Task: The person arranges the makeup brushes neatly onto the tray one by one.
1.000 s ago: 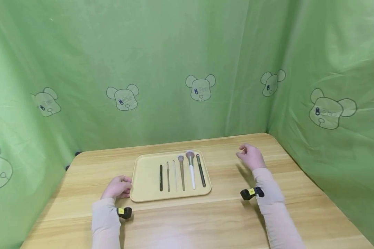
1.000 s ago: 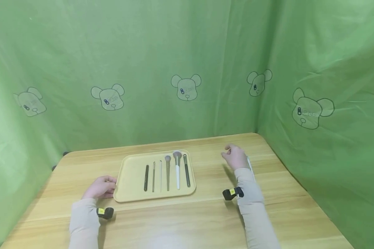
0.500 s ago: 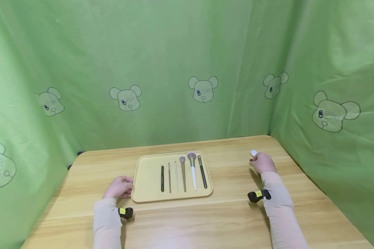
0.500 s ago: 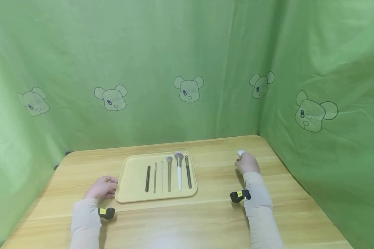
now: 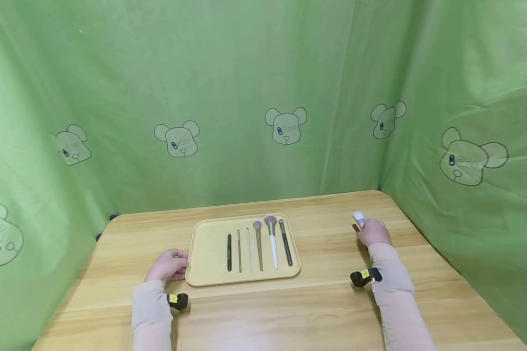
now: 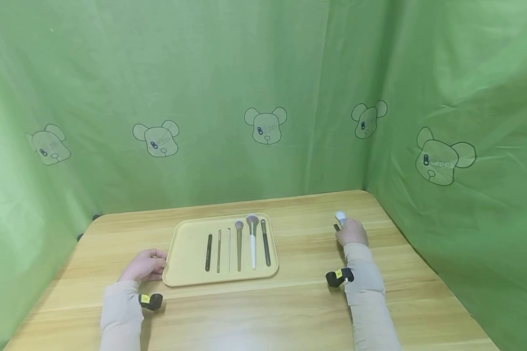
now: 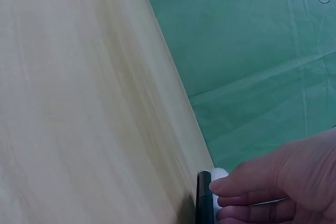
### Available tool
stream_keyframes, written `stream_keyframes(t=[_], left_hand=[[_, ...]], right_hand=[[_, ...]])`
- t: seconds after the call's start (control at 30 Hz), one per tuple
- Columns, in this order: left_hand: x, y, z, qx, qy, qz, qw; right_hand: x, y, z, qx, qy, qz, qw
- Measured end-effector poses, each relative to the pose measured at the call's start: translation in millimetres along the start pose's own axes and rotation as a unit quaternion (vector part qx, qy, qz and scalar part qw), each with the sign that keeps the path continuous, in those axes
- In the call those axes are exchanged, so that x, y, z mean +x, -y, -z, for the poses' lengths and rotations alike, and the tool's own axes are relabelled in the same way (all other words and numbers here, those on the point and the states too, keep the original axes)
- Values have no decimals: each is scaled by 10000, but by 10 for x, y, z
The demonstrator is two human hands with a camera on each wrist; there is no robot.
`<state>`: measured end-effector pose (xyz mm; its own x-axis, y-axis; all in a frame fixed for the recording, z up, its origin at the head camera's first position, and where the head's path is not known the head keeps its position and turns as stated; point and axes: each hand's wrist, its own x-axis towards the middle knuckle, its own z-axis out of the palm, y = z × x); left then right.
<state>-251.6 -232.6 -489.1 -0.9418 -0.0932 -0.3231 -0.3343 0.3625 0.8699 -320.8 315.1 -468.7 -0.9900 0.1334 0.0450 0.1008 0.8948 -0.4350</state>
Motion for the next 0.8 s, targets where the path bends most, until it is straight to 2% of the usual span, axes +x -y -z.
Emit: stream_keyframes(t=[0.23, 0.57, 0.8], left_hand=[[-24, -15, -1, 13, 18, -4, 10000], [0, 5, 3, -33, 47, -6, 10000], [-5, -2, 0, -23, 40, 1, 10000]], right_hand=[[-2, -1, -22, -41, 61, -80, 9999], [13, 12, -71, -161, -36, 19, 9999], [49, 11, -116, -297, 41, 46, 9995]])
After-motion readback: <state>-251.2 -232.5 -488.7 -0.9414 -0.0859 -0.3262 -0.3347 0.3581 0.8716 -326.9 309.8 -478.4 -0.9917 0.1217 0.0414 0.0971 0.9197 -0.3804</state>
